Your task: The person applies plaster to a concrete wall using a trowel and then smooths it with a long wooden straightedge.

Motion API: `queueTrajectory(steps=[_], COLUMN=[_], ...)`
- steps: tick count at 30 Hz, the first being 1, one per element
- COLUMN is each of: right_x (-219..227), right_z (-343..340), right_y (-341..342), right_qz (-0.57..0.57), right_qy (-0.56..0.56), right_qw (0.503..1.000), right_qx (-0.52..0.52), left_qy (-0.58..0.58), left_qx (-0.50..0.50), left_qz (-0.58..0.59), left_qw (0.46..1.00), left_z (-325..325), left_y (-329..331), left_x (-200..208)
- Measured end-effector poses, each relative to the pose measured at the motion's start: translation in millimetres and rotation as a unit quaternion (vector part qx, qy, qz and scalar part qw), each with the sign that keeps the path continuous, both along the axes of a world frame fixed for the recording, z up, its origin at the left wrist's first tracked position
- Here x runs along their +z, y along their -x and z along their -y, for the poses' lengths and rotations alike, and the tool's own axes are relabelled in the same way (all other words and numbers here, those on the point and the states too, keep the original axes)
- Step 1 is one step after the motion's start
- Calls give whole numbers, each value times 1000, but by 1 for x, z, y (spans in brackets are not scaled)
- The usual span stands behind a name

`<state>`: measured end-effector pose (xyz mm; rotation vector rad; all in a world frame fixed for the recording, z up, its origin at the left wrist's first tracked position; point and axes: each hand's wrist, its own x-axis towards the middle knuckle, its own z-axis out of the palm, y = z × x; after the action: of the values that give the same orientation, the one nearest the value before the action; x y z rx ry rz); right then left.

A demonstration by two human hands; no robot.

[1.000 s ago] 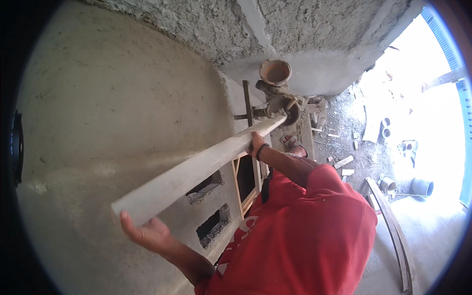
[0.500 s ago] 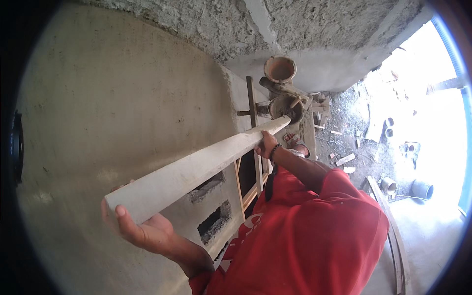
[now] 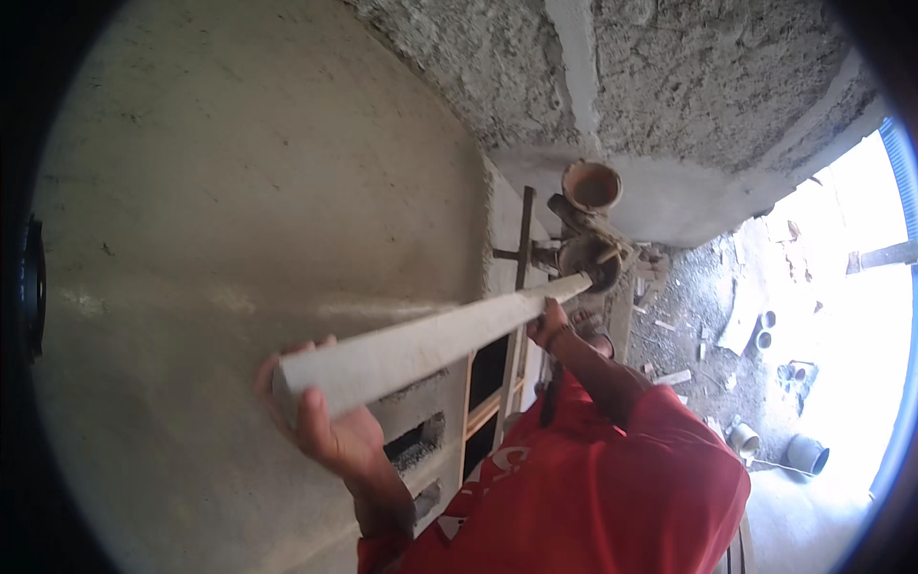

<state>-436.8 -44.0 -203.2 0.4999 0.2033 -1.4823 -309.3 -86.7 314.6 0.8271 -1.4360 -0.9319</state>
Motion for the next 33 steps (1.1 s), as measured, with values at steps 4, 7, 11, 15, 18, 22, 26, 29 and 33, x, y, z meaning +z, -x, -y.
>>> queueTrajectory(steps=[4, 7, 11, 15, 18, 22, 26, 29, 33], right_x=[78, 78, 43, 67, 51, 16, -79, -154, -281], right_z=[4, 15, 31, 43, 60, 93, 142, 166, 207], right_y=[-18, -30, -33, -58, -58, -61, -52, -62, -65], right_qz=[30, -46, -115, -210, -248, -289, -307, -355, -418], right_qy=[-184, -229, -263, -258, -235, -180, -191, -211, -237], right_qw=[982, 972, 958, 942, 938, 938, 922, 890, 841], right_qx=[33, 10, -5, 41, 48, 69, 139, 193, 247], left_qy=[12, 11, 18, -81, -223, -285, -332, -358, -371], left_qx=[-12, -3, 28, 248, 391, 403, 396, 376, 401], left_qz=[-91, -186, -262, -316, -340, -363, -382, -376, -372], left_qw=[996, 982, 965, 912, 826, 790, 767, 767, 750], left_z=[-14, -36, -70, -126, -165, -199, -215, -205, -200], left_y=[-73, -149, -248, -319, -370, -381, -398, -391, -404], left_x=[8, 17, -17, -84, -162, -250, -361, -429, -573])
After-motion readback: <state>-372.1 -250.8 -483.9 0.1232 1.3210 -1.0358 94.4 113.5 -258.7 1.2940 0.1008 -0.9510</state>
